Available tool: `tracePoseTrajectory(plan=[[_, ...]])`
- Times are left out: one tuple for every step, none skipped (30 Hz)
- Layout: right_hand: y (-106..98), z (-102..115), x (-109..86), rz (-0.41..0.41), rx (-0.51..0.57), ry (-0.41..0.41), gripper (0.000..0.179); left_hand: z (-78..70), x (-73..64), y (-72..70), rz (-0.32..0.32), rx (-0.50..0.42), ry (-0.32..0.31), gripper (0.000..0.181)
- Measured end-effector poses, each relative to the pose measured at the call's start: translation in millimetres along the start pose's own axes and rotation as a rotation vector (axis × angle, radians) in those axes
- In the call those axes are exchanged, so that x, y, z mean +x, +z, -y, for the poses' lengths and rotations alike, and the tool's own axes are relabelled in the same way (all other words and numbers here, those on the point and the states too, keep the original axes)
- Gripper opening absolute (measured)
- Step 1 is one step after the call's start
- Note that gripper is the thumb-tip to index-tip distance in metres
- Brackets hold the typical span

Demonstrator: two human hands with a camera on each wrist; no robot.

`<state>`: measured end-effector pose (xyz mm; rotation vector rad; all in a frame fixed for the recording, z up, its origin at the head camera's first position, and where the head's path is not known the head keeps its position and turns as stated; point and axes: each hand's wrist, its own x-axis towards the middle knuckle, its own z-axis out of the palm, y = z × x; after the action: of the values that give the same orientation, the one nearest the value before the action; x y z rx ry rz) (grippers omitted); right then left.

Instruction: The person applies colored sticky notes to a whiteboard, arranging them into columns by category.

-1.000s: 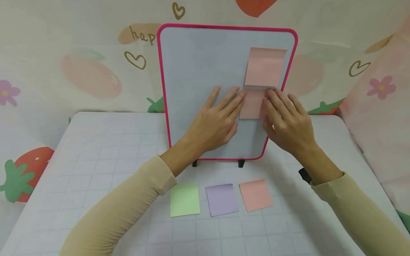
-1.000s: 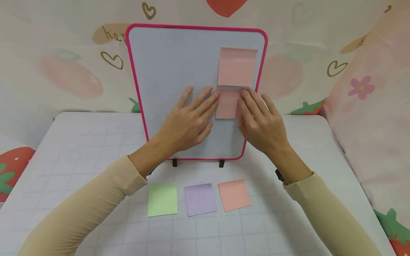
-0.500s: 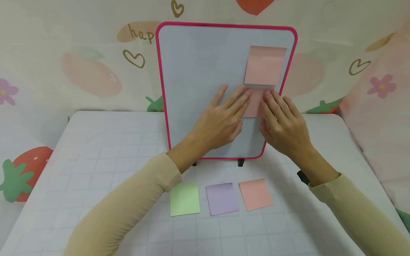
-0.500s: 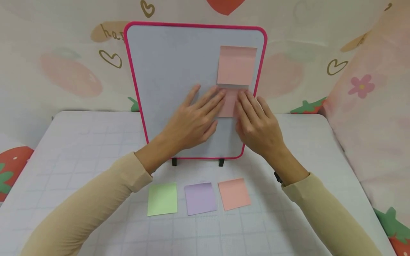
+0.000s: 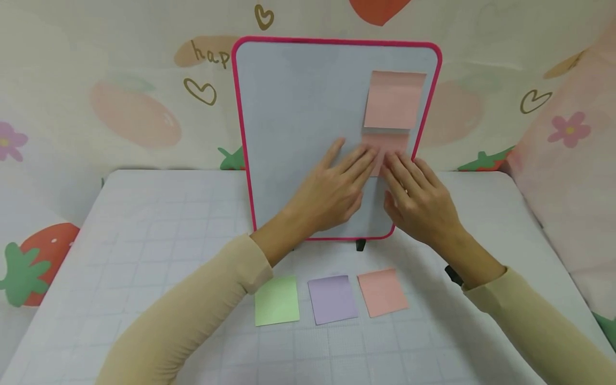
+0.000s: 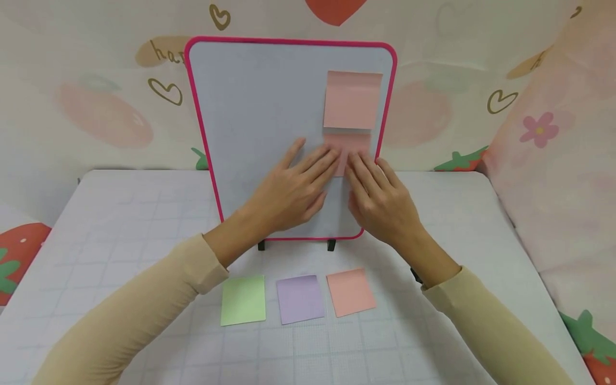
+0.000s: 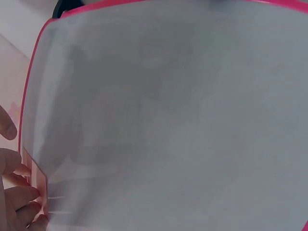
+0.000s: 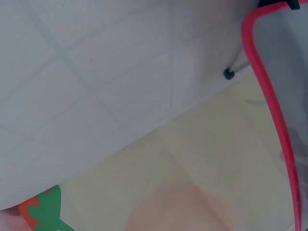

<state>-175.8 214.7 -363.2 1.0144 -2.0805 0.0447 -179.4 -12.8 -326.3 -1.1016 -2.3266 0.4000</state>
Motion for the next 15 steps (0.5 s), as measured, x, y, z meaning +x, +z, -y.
tracePoseTrajectory(plan=[[0, 1, -0.6, 0.003, 0.001, -0.003, 0.049, -0.6, -1.5, 0.4, 0.002, -0.004, 0.000, 0.059], [0, 1, -1.3, 0.005, 0.003, -0.004, 0.049, -1.3, -2.7, 1.0, 0.001, -0.009, -0.001, 0.059], [0, 2, -2.1, 0.008, 0.006, -0.004, 0.049, -1.9, -4.1, 1.3, -0.002, -0.012, 0.000, 0.058], [-1, 2, -2.8, 0.011, 0.010, -0.003, 0.049, -2.6, -5.5, 1.8, -0.005, -0.012, 0.003, 0.058], [-1, 3, -3.7, 0.017, 0.014, -0.001, 0.049, -3.3, -7.2, 2.1, -0.011, -0.017, 0.007, 0.058], [-2, 4, -4.5, 0.023, 0.016, 0.001, 0.049, -4.0, -9.0, 2.4, -0.016, -0.022, 0.013, 0.058], [-3, 4, -5.4, 0.031, 0.020, 0.004, 0.050, -4.4, -11.1, 2.4, -0.017, -0.023, 0.018, 0.057], [-3, 5, -6.4, 0.041, 0.020, 0.007, 0.051, -4.5, -13.4, 2.4, -0.017, -0.024, 0.022, 0.057], [-4, 5, -7.4, 0.055, 0.019, 0.010, 0.052, -4.5, -15.9, 2.1, -0.014, -0.026, 0.023, 0.057], [-5, 6, -8.5, 0.068, 0.018, 0.012, 0.053, -4.3, -18.5, 1.8, -0.009, -0.028, 0.024, 0.057], [-5, 6, -9.6, 0.082, 0.015, 0.013, 0.054, -4.1, -21.1, 1.3, -0.004, -0.031, 0.023, 0.057], [-6, 7, -10.8, 0.096, 0.012, 0.012, 0.054, -3.6, -23.7, 0.7, 0.006, -0.031, 0.022, 0.057], [-7, 7, -12.1, 0.106, 0.011, 0.012, 0.053, -3.4, -26.3, 0.1, 0.015, -0.029, 0.021, 0.058], [-7, 8, -13.6, 0.115, 0.009, 0.009, 0.051, -3.4, -28.9, -0.3, 0.017, -0.033, 0.022, 0.057], [-8, 9, -15.3, 0.121, 0.011, 0.007, 0.048, -3.7, -31.4, -0.5, 0.017, -0.037, 0.023, 0.057]])
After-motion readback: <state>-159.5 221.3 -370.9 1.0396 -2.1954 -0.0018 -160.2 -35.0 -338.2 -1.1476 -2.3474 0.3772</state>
